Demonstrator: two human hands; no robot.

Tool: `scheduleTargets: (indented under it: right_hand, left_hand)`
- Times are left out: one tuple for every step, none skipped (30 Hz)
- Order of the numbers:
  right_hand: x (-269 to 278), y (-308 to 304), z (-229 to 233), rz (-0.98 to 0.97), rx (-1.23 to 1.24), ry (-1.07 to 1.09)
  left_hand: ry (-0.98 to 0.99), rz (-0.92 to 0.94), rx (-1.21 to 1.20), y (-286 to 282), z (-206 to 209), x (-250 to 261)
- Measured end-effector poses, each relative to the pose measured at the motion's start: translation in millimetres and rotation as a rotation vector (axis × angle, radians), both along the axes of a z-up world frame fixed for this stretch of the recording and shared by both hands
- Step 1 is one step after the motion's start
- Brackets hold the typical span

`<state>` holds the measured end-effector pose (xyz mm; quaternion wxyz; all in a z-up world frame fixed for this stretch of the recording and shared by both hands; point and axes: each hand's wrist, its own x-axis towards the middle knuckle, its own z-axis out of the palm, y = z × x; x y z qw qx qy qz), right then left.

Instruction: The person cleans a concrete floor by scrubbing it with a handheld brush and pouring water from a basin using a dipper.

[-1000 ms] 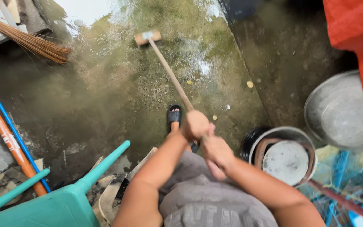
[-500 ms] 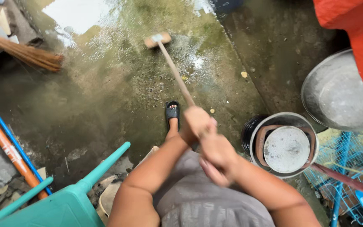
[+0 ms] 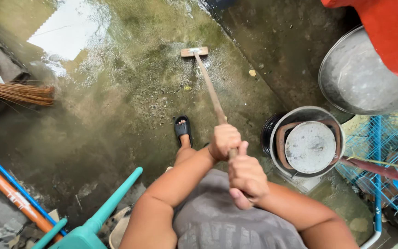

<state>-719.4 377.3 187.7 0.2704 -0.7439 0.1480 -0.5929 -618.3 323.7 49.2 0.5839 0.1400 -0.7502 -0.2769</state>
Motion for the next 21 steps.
scheduleTargets:
  right_hand:
    - [0,0,-13,-0.003,-0.005,0.002]
    - [2,-1,-29,0.044,-0.004,0.068]
    - [6,-4,-47,0.089,-0.005,0.129]
    - [13,-8,-66,0.020,0.044,0.362]
    - [20,-11,-82,-0.049,0.099,0.595]
    - [25,-24,-97,-0.016,0.092,0.425]
    - [27,-46,-108,0.017,0.074,0.261]
    - [25,-61,-109,0.009,0.064,0.262]
    - [23,-67,-103,-0.046,0.095,0.240]
    - [22,-70,-93,-0.100,0.125,0.217]
    - [13,-62,-73,-0.140,0.200,0.255]
    - [0,-50,-46,-0.179,0.275,0.293]
    - [-9,-36,-17,-0.199,0.298,0.380]
    - [-11,-19,12,-0.220,0.321,0.467]
    - [-14,-4,36,-0.120,0.332,0.312]
    - [-17,7,52,-0.021,0.338,0.157]
    - [-13,3,48,-0.037,0.334,0.157]
    - [-10,-6,35,-0.051,0.228,0.117]
    - [-8,-8,21,-0.064,0.127,0.074]
    - [-8,-2,10,-0.079,0.128,0.070]
    - [-10,4,-1,-0.223,0.160,0.132]
  left_hand:
    - [-0.019,-0.013,0.013,-6,-13,4]
    - [-0.037,-0.026,0.026,-12,-27,8]
    - [-0.040,-0.030,0.019,-20,-41,13]
    - [-0.080,-0.006,0.015,-30,-56,19]
    - [-0.120,0.017,0.015,-39,-69,25]
    - [-0.160,0.039,0.016,-47,-79,30]
    - [-0.194,0.063,0.007,-62,-85,32]
    - [-0.228,0.088,-0.001,-77,-85,33]
    - [-0.228,0.075,0.002,-85,-80,30]
    - [-0.223,0.098,0.035,-93,-71,22]
    - [-0.218,0.123,0.078,-91,-56,14]
    - [-0.217,0.111,0.091,-76,-37,7]
    - [-0.195,0.090,0.094,-61,-14,-2]
    - [-0.173,0.069,0.098,-41,10,-9]
    - [-0.155,0.040,0.107,-23,30,-11]
    - [-0.105,-0.032,0.158,-7,45,-10]
    - [-0.055,-0.104,0.205,-1,52,-10]
    - [-0.055,-0.119,0.199,-8,48,-14]
    - [-0.087,-0.122,0.132,-16,37,-15]
    - [-0.118,-0.126,0.065,-24,23,-17]
    - [-0.119,-0.136,0.057,-33,6,-21]
